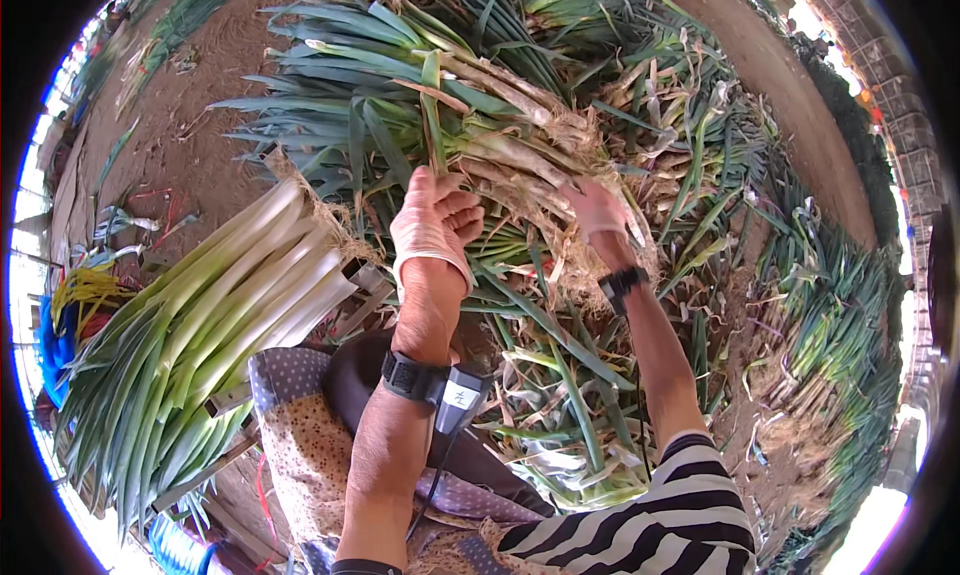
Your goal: Cleaning and bundling leeks in an agricultural facility.
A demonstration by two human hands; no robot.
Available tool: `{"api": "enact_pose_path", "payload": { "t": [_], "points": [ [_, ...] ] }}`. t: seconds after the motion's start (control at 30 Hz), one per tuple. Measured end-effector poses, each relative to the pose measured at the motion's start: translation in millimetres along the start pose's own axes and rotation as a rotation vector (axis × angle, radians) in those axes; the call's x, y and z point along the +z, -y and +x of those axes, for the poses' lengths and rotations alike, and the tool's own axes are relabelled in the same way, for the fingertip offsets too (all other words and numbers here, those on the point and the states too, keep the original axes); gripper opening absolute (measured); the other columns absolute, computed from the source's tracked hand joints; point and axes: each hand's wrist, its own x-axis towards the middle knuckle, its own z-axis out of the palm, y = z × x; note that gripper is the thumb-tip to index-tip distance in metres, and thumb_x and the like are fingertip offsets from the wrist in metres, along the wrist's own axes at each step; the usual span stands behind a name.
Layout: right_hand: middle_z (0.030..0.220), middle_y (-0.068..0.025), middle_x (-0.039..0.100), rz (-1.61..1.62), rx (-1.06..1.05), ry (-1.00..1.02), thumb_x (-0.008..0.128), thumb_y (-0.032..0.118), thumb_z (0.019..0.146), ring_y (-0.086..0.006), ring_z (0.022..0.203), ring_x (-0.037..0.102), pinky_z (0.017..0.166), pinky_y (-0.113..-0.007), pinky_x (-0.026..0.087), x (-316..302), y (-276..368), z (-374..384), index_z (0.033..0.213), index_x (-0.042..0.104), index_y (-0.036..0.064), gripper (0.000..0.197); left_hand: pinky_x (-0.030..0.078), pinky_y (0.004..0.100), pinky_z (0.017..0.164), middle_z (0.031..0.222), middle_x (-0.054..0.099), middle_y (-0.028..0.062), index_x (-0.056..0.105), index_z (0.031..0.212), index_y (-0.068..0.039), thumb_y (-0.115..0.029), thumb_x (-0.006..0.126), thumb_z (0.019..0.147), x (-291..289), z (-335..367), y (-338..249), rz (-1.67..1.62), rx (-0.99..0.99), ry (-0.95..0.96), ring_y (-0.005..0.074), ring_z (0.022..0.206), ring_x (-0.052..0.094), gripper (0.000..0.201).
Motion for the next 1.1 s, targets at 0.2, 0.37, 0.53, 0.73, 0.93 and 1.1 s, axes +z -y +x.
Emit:
{"api": "enact_pose_path", "payload": {
  "t": [0.2, 0.37, 0.53, 0.73, 0.93, 1.1],
  "points": [
    [0.091, -0.0178, 0.066, 0.023, -0.042, -0.215, 0.057, 0.055, 0.08, -0.0392, 0.085, 0.063, 0.069, -0.049, 0.048, 18.5, 28.3, 75.2, 0.1, 0.061, 0.0132, 0.046, 0.048, 0.0367, 0.062, 0.073, 0.064, 0.0103, 0.064, 0.088, -0.004, -0.046, 0.059, 0.088, -2.6, 10.5, 4.1, -0.079, -0.061, -0.113, 0.0243, 0.067, 0.059, 0.042],
    [0.095, -0.0158, 0.066, -0.134, -0.05, -0.206, 0.061, 0.055, 0.078, -0.0377, 0.087, 0.063, 0.073, -0.047, 0.05, 24.8, 68.9, 125.2, 0.102, 0.062, 0.012, 0.049, 0.044, 0.0362, 0.057, 0.07, 0.06, 0.0107, 0.062, 0.089, -0.002, -0.043, 0.06, 0.088, -3.4, 10.6, 12.0, -0.125, -0.086, -0.05, 0.0241, 0.062, 0.054, 0.041],
    [0.102, -0.0173, 0.065, -0.241, 0.05, -0.026, 0.062, 0.052, 0.077, -0.0358, 0.095, 0.063, 0.079, -0.045, 0.05, 25.6, 93.8, 138.0, 0.099, 0.065, 0.0078, 0.05, 0.044, 0.0356, 0.054, 0.069, 0.06, 0.01, 0.063, 0.086, -0.003, -0.043, 0.057, 0.09, 9.8, 1.6, 16.7, -0.09, -0.176, -0.028, 0.0232, 0.058, 0.055, 0.041],
    [0.099, -0.0227, 0.066, -0.072, 0.063, 0.295, 0.061, 0.057, 0.069, -0.0361, 0.089, 0.066, 0.076, -0.042, 0.05, 3.0, 131.7, 41.0, 0.104, 0.067, 0.0034, 0.064, 0.045, 0.0327, 0.053, 0.068, 0.062, 0.0053, 0.064, 0.088, -0.007, -0.045, 0.059, 0.089, 7.4, 5.2, 15.5, -0.061, -0.199, -0.166, 0.0195, 0.057, 0.058, 0.038],
    [0.081, -0.0049, 0.061, 0.577, 0.404, 0.13, 0.063, 0.027, 0.083, -0.0189, 0.074, 0.06, 0.064, -0.032, 0.045, -70.8, 49.5, -139.5, 0.104, 0.067, 0.0019, 0.033, 0.03, 0.0269, 0.043, 0.056, 0.043, -0.0044, 0.061, 0.081, -0.015, -0.047, 0.066, 0.084, 13.3, 17.8, 34.1, -0.166, -0.101, -0.311, 0.0104, 0.043, 0.039, 0.033],
    [0.062, 0.0019, 0.053, 0.738, 0.179, -0.264, 0.067, 0.031, 0.081, -0.0052, 0.043, 0.042, 0.038, -0.019, 0.028, -101.4, 13.7, -271.0, 0.086, 0.061, 0.004, 0.028, 0.046, 0.0332, 0.051, 0.078, 0.059, 0.0033, 0.059, 0.094, -0.012, -0.053, 0.066, 0.082, 16.2, 13.9, 47.0, -0.091, -0.288, -0.209, 0.0191, 0.059, 0.054, 0.043]
  ]
}}
